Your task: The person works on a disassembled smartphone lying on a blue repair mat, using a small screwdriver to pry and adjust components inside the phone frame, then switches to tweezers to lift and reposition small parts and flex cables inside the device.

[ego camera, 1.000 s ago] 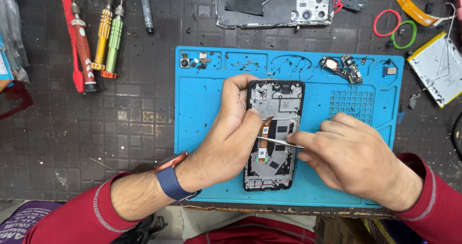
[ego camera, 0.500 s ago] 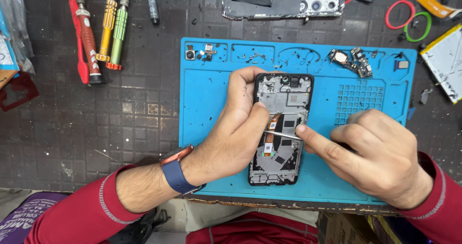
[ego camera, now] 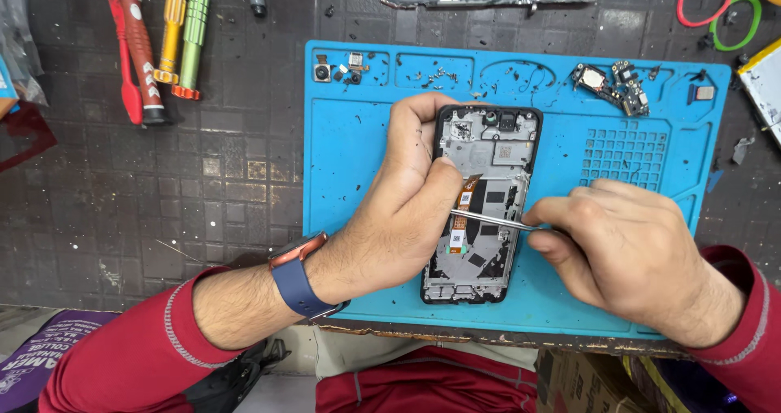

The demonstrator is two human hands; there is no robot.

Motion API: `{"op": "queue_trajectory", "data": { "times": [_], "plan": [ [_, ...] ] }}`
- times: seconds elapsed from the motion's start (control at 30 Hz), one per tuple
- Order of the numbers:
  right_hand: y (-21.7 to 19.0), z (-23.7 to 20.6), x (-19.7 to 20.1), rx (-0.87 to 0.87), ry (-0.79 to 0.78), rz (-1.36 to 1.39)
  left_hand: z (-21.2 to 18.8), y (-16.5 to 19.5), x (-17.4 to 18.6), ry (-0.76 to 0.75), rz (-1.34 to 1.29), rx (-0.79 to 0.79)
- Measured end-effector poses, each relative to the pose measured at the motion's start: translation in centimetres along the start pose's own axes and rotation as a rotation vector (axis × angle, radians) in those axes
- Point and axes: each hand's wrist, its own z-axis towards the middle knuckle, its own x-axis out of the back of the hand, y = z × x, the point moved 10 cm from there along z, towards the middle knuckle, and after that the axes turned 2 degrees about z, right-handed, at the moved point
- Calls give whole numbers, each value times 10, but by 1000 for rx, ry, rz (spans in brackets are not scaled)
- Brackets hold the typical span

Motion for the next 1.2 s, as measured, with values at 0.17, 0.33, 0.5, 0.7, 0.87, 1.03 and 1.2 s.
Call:
{"op": "queue_trajectory", "data": {
  "times": [0.17,0.33,0.5,0.7,0.87,1.03,1.2],
  "plan": [
    [-9,6,10,-13,84,-199,0,1,-2,-12,-43,-1],
    [-11,1,14,-4,102,-229,1,-2,-6,-29,-19,7],
    [10,-3,5,-112,37,-40,2,-5,-8,-14,-45,34],
    [-5,3,12,55,66,-41,1,0,-7,-20,-30,29],
    [-10,5,18,65,70,-172,2,2,-9,-18,-22,34],
    [-3,3,10,33,8,-69,1,0,-10,-25,-18,20],
    [3,0,5,26,-47,157,2,0,-8,-21,5,0]
  ]
}}
